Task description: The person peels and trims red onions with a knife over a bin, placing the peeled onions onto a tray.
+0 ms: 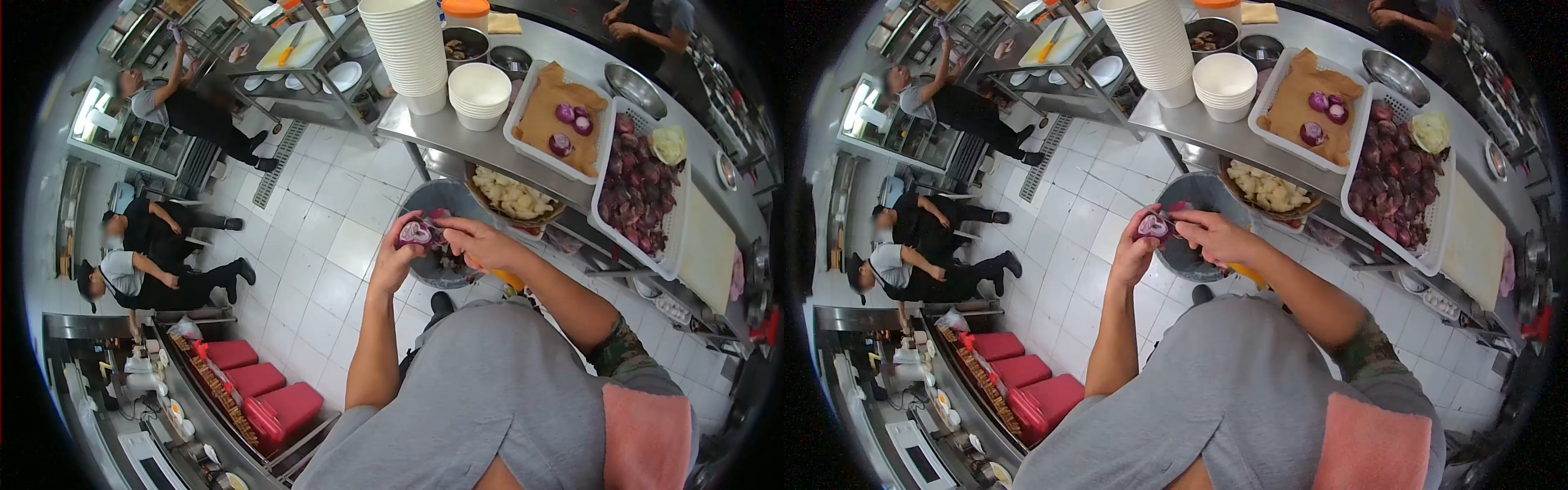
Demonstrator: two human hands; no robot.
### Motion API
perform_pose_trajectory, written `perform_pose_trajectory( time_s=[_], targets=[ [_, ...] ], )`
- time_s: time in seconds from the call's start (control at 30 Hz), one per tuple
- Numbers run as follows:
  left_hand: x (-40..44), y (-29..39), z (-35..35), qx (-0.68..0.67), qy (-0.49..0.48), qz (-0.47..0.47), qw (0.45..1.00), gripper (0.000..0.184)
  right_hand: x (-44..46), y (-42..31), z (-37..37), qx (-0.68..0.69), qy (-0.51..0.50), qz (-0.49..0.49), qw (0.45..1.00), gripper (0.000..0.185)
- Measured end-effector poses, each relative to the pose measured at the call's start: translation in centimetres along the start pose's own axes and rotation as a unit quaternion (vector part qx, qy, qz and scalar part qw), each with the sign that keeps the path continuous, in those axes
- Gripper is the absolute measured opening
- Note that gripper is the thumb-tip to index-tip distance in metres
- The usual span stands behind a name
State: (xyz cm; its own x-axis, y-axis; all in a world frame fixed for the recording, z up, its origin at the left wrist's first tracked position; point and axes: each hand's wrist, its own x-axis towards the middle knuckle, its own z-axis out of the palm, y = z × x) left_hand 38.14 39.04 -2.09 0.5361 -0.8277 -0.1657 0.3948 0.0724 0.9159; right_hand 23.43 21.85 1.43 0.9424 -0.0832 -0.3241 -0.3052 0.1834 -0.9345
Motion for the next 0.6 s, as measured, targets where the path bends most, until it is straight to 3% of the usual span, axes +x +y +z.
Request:
perform_pose_trajectory(
  time_s=[0.03,0.13,0.23,0.33,0.53,0.6],
  targets=[
    [0.0,0.1,0.3,-0.035,-0.008,-0.004,0.999,0.058,-0.3,-0.7,-0.1,0.034,-0.009,0.045,0.998,0.05],
    [0.4,-0.8,0.6,0.056,0.037,-0.008,0.998,0.056,0.1,-0.6,0.2,0.016,-0.01,0.014,1.0,0.05],
    [0.5,-1.1,0.9,0.071,0.062,0.032,0.995,0.054,0.9,-0.4,-0.2,0.022,0.051,0.015,0.998,0.051],
    [0.6,-1.6,-0.4,0.052,0.031,0.007,0.998,0.053,1.3,-0.8,-0.3,0.025,0.075,0.024,0.997,0.053],
    [0.6,-2.3,-1.7,-0.157,-0.005,-0.008,0.988,0.054,2.2,0.6,0.1,0.041,0.055,0.037,0.997,0.054],
    [0.7,-2.5,-1.7,-0.163,0.009,-0.006,0.987,0.054,1.8,0.5,0.5,0.063,0.027,0.036,0.997,0.057]
  ],
)
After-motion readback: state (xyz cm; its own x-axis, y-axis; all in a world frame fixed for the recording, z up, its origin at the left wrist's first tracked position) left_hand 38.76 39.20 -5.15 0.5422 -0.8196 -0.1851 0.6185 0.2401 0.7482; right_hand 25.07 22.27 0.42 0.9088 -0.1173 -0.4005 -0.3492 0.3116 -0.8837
